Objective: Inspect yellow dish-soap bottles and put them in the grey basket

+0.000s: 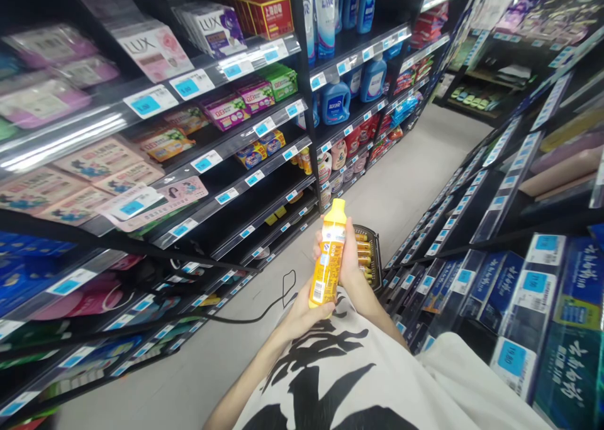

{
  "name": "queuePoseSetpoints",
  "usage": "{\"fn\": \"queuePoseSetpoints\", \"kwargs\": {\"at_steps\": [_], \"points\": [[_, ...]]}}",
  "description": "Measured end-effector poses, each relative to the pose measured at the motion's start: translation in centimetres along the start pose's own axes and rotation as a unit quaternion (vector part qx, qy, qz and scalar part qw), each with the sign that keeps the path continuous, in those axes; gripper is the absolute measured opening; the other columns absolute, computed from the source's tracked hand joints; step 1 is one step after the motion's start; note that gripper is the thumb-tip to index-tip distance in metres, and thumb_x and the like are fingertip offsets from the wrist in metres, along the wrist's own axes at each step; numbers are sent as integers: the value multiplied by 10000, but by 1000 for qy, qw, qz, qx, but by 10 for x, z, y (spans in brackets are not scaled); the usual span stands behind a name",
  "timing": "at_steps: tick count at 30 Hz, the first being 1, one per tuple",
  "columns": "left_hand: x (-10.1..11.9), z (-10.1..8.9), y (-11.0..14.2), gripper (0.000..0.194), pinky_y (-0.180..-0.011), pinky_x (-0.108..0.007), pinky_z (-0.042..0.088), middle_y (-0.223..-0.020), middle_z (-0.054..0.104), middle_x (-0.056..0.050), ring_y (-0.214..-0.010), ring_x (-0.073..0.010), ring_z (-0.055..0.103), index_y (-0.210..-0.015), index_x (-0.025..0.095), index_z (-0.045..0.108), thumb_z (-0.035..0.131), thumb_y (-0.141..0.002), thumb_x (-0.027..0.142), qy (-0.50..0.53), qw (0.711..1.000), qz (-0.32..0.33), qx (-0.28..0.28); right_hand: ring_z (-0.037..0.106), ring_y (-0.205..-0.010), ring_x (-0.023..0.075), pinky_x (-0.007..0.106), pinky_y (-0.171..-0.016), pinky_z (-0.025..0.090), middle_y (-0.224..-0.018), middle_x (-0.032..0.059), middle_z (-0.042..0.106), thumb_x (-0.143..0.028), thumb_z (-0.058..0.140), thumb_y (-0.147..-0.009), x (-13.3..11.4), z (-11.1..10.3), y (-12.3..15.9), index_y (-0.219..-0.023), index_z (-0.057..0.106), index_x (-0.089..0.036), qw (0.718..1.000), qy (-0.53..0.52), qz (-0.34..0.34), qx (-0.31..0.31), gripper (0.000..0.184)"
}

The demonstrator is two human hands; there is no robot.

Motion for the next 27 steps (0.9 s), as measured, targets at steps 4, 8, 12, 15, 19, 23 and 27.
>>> {"fn": "queuePoseSetpoints", "kwargs": {"at_steps": [4, 8, 12, 15, 19, 23, 27], "points": [[-1, -2, 0, 446, -636, -256, 493, -938, 624, -52, -700, -138, 579, -1109, 155, 551, 770, -821, 416, -18, 1000, 4, 4, 582, -473, 157, 236, -412, 460, -526, 5, 595, -817, 426, -855, -3, 6, 2, -839, 645, -188, 1000, 1, -2, -3, 667], [1, -1, 0, 462, -647, -250, 489, -931, 625, -51, -710, -133, 569, -1133, 151, 542, 760, -832, 425, -22, 1000, 7, 2, 567, -461, 150, 235, -407, 451, -525, -3, 595, -816, 456, -844, -4, 9, 1, -838, 643, -191, 1000, -14, -11, -23, 652], [1, -1, 0, 473, -657, -255, 495, -939, 625, -56, -715, -136, 574, -1138, 147, 544, 755, -834, 442, -31, 999, 7, 2, 553, -448, 145, 233, -392, 435, -513, -6, 582, -817, 470, -834, -2, 7, -1, -812, 635, -188, 999, -24, -6, -35, 650], [0, -3, 0, 469, -667, -260, 497, -950, 627, -60, -725, -141, 579, -1135, 146, 549, 754, -836, 444, -37, 999, 8, 3, 558, -453, 146, 231, -388, 434, -517, -6, 580, -812, 478, -832, 1, 3, -3, -806, 633, -191, 999, -30, 0, -40, 640], [-1, -3, -1, 477, -683, -263, 495, -945, 633, -57, -742, -147, 586, -1140, 148, 549, 762, -829, 442, -32, 999, 10, 2, 573, -473, 150, 231, -389, 443, -555, 1, 601, -805, 487, -828, 2, 0, -4, -822, 636, -198, 998, -43, -6, -46, 625], [2, -3, -1, 458, -708, -265, 488, -936, 639, -57, -784, -162, 593, -1114, 142, 560, 757, -832, 446, -46, 999, 17, 6, 568, -471, 145, 228, -383, 441, -568, -1, 602, -791, 501, -831, 1, 5, 0, -834, 636, -198, 998, -48, -5, -38, 608], [3, -3, -1, 461, -710, -264, 481, -934, 637, -52, -786, -160, 584, -1124, 144, 556, 751, -836, 448, -54, 998, 19, 9, 556, -463, 138, 224, -375, 429, -576, -9, 598, -783, 516, -831, -2, 13, 6, -855, 633, -203, 998, -49, -12, -22, 592]]}}
Point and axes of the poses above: each hand's wrist, its own y-axis away from the middle knuckle, its own z-axis out of the palm, x = y × z, the point moved 4 cm from there along -y, towards the middle knuckle
